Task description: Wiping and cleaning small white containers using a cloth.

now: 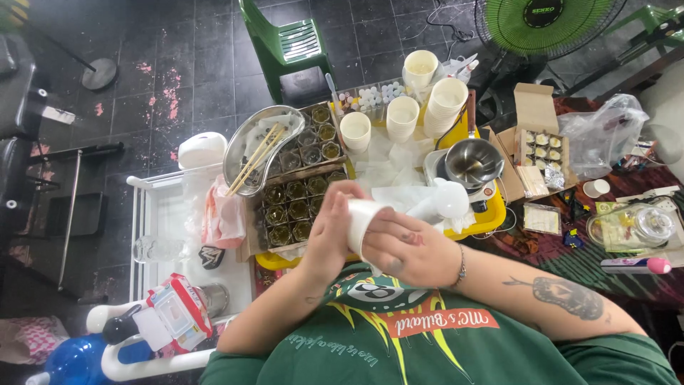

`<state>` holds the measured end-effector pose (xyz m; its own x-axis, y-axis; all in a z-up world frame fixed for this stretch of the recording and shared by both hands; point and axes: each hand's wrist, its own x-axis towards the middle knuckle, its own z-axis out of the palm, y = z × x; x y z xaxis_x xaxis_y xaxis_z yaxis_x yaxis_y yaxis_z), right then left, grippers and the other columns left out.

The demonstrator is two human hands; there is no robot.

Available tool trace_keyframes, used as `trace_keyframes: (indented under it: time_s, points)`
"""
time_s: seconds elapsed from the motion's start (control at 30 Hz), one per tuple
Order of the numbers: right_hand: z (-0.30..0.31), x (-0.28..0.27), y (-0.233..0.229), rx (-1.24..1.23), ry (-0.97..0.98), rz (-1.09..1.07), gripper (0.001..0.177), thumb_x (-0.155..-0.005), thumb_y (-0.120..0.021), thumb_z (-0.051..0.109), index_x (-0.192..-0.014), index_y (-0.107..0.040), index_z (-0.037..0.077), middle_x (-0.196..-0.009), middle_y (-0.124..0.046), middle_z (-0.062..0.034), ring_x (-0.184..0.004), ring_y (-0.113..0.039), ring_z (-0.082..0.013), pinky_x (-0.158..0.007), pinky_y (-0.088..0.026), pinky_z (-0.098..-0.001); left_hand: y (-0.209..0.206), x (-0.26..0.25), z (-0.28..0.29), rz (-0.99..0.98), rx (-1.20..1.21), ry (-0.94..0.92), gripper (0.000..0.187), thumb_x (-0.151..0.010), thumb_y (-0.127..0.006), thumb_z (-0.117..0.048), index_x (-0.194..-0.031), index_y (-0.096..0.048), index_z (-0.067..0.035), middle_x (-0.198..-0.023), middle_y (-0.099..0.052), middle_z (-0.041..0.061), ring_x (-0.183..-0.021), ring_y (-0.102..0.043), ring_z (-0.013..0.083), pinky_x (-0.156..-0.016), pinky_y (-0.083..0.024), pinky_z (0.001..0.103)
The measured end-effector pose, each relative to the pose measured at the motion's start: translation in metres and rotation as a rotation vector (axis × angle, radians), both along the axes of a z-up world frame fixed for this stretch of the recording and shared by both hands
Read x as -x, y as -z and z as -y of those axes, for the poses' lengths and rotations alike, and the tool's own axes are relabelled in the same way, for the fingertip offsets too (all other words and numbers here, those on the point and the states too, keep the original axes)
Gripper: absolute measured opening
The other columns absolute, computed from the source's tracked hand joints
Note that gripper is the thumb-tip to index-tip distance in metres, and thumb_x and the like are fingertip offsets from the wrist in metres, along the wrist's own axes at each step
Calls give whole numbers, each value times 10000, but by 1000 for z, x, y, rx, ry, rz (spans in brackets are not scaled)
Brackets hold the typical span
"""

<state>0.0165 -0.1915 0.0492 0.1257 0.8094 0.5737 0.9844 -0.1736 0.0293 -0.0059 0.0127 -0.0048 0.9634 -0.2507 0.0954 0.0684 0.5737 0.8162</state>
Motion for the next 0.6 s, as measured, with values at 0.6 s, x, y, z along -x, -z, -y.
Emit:
trace_keyframes:
  time_s: [0.6]
  points:
    - [-30, 13, -9, -322, -108, -531, 415, -954, -547, 174, -1262, -481, -97, -1238, -520, -240, -1182, -522, -409, -1076, -394, -496, -1, 19, -13, 436, -593, -384, 493, -1175, -401, -483, -1474, -354, -94, -1331, -523, 164, -1178, -568, 243, -1032, -492, 417]
